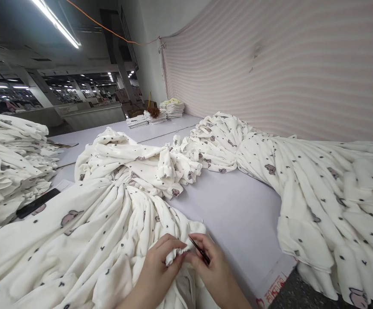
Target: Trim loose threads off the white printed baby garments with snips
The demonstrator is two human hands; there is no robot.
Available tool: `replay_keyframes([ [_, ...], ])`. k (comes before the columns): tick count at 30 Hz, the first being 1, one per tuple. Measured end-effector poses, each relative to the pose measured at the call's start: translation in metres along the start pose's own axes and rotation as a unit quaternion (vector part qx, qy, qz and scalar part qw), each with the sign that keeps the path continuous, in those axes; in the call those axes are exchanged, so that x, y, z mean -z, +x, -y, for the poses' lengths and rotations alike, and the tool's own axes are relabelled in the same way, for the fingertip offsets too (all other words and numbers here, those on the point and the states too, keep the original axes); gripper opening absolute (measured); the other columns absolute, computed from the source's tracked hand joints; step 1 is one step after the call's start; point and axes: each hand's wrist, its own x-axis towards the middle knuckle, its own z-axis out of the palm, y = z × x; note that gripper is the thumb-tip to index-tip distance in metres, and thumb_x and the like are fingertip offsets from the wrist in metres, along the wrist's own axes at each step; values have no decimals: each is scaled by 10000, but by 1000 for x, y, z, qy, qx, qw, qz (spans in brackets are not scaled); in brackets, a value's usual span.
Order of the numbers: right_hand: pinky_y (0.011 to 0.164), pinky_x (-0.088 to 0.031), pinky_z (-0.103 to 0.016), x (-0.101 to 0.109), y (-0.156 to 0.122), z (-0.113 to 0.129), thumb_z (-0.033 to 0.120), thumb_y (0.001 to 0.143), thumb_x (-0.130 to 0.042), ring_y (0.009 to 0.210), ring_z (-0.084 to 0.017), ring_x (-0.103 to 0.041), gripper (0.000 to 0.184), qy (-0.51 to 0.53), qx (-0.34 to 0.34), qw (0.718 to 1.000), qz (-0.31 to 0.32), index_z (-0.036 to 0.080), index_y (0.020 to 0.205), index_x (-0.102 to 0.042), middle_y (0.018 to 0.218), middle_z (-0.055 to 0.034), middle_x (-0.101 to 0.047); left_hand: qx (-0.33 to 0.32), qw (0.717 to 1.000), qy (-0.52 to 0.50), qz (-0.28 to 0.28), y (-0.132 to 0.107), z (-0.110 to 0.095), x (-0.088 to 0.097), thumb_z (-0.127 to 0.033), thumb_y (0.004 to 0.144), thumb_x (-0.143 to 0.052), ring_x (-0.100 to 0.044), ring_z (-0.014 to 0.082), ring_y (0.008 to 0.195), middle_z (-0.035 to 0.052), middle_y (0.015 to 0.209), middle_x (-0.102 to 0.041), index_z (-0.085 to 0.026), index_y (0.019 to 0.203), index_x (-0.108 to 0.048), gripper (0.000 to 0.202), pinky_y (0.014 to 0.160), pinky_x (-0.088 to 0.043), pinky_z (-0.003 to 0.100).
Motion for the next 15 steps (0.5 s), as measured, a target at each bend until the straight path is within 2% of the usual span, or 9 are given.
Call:
replay_keyframes([
  [1,617,-501,-223,-2,3,1,377,848,-608,669,-158,-603,194,3,3,1000,12,208,911,-680,740,-5,-653,25,1000,-10,12,3,-2,4,-225,873,-549,-653,199,819,52,842,-676,-197,880,-670,124,734,-505,293],
  [3,622,-474,-220,-4,10,6,376,903,-536,687,-156,-578,238,33,6,999,34,192,811,-654,727,-10,-630,70,997,-18,34,11,-8,11,-272,864,-571,-651,203,815,38,824,-684,-204,843,-671,123,745,-495,297],
  [5,624,-463,-219,-5,15,12,376,903,-541,684,-151,-563,213,63,3,997,34,191,909,-647,736,-4,-615,82,996,-6,44,15,-12,16,-270,854,-573,-638,199,799,27,813,-672,-207,819,-659,112,738,-483,296],
  [7,641,-461,-221,-5,16,17,352,891,-565,698,-149,-565,189,88,1,994,60,187,945,-640,751,-2,-613,67,997,13,41,15,-15,18,-219,846,-548,-619,195,788,24,812,-647,-206,824,-642,98,727,-473,299],
  [11,675,-470,-234,6,8,17,331,881,-581,740,-162,-585,159,96,-5,992,84,184,842,-625,772,-7,-628,3,998,55,19,1,-13,15,-67,801,-460,-588,189,798,29,852,-594,-212,854,-584,198,703,-461,298],
  [15,787,-487,-279,23,-5,13,301,858,-614,886,-209,-631,162,50,4,993,107,198,962,-683,917,-40,-684,-61,995,73,-4,-15,-10,12,-17,804,-412,-573,179,822,30,893,-559,-224,879,-541,256,702,-460,289],
])
